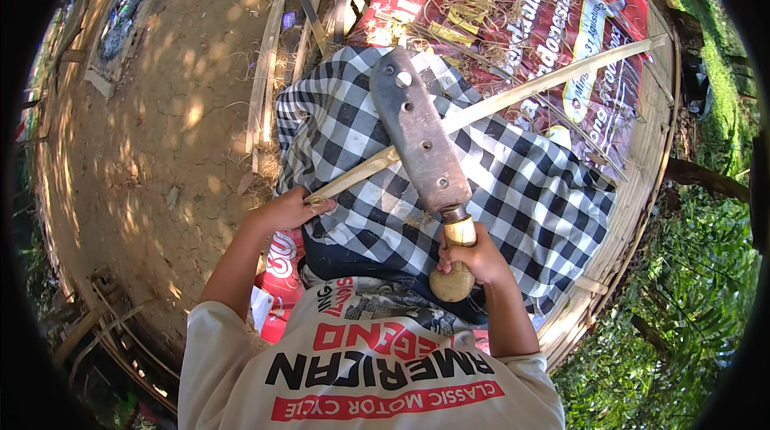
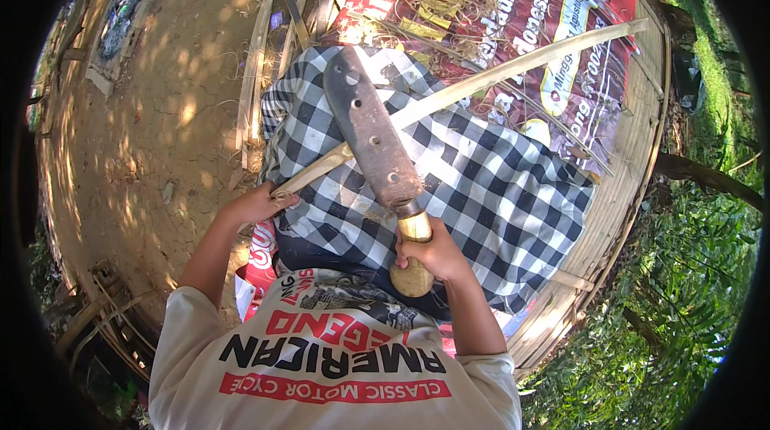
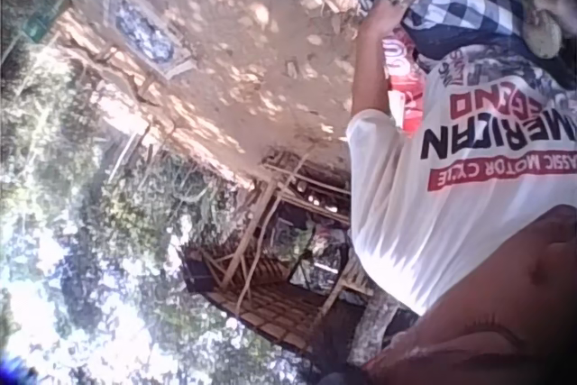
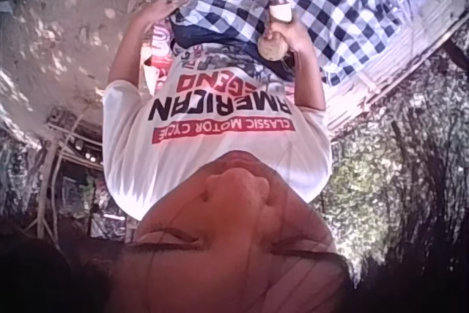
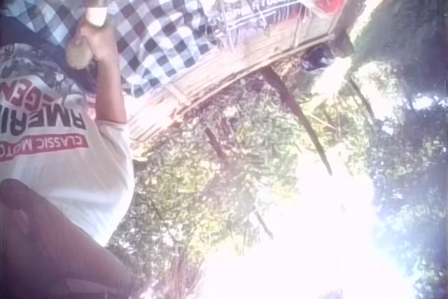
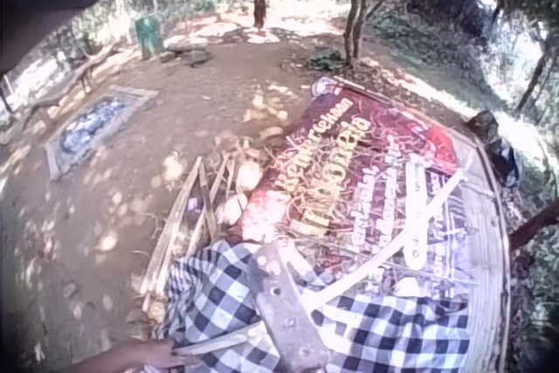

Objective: The person shaves and splits pieces of bamboo using a large machete on a wooden platform outdoors.

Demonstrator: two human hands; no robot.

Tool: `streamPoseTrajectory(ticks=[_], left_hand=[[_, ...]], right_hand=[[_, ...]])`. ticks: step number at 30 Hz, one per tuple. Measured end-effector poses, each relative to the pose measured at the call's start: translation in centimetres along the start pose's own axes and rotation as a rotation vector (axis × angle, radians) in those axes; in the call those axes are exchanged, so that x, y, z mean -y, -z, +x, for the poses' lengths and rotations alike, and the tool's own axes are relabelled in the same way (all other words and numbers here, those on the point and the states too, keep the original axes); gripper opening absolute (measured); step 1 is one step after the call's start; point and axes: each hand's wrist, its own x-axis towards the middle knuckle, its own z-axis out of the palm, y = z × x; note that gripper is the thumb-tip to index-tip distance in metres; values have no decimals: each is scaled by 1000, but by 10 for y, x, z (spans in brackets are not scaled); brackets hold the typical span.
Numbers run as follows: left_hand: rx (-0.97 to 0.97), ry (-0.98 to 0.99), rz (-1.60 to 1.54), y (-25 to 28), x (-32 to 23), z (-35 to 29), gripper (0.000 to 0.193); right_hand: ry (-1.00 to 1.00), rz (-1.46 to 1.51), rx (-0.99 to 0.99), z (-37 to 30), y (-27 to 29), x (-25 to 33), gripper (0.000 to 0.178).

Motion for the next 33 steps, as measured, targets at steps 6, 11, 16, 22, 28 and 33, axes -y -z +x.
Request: streamPoseTrajectory(ticks=[6,11,16,22,28,33], left_hand=[[110,-106,-193,5,7,-7,58],[347,-262,-644,25,-36,-28,26],[574,-314,-807,22,-99,-14,16],[1086,-526,-1090,-10,-152,-1,49],[1039,-648,-1002,-17,-189,-17,54],[1071,-651,-945,-17,-196,-28,53]], right_hand=[[72,32,6,-7,-14,8,11],[326,165,-251,-23,10,11,17],[485,235,-368,-40,24,14,19],[482,241,-403,-56,27,3,20],[536,193,-428,-66,32,-1,17],[645,205,-450,-69,35,-5,15]])
